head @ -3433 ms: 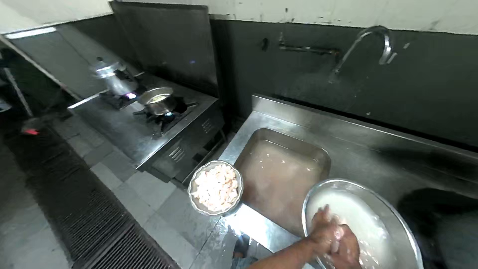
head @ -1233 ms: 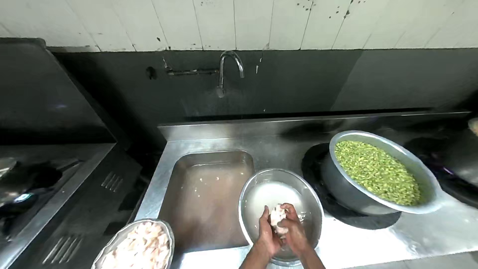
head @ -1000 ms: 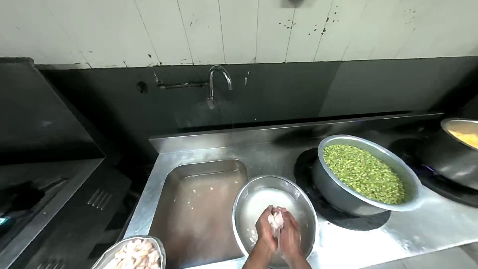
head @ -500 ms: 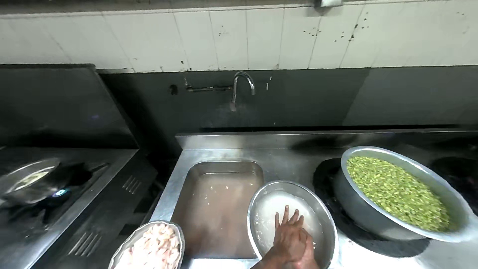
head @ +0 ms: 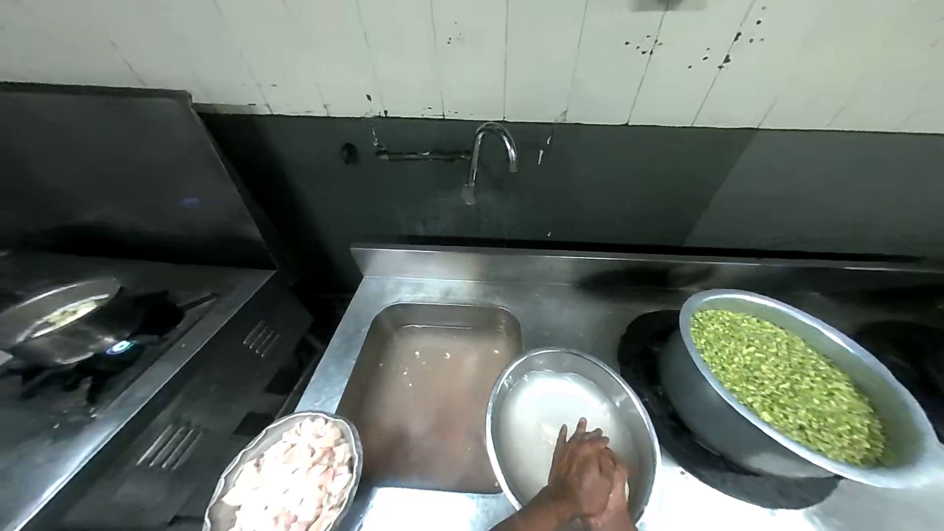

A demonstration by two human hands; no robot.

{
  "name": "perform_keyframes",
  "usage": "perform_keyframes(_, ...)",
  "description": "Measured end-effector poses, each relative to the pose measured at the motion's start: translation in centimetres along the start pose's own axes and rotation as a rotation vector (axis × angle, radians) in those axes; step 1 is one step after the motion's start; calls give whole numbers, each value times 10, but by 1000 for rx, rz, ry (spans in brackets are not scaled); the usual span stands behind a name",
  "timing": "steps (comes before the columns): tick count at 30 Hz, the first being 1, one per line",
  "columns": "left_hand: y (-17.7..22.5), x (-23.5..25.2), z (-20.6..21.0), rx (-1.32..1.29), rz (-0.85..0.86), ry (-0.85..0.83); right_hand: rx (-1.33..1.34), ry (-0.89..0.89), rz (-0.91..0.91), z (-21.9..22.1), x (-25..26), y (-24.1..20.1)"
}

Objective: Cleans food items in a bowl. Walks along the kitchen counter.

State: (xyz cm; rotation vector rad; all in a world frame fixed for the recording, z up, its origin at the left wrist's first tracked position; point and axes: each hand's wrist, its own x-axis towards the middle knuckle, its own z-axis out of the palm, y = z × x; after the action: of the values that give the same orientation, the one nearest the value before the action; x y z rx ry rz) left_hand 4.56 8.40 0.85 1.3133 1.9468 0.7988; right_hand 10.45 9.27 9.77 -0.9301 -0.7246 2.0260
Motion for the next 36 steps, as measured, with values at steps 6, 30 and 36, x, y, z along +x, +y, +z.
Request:
perform_keyframes(6, -42, -41, -29, -451, -170, 280, -367, -86, 164, -20, 36, 83)
perform_keyframes(30, -307, -323, -150, -332, -1164, 1212, -1083, -929, -550, 93, 21, 267)
perform_keyframes(36, -290, -321, -150, -115, -1113, 1430, -1843, -195, -338, -57, 193, 132)
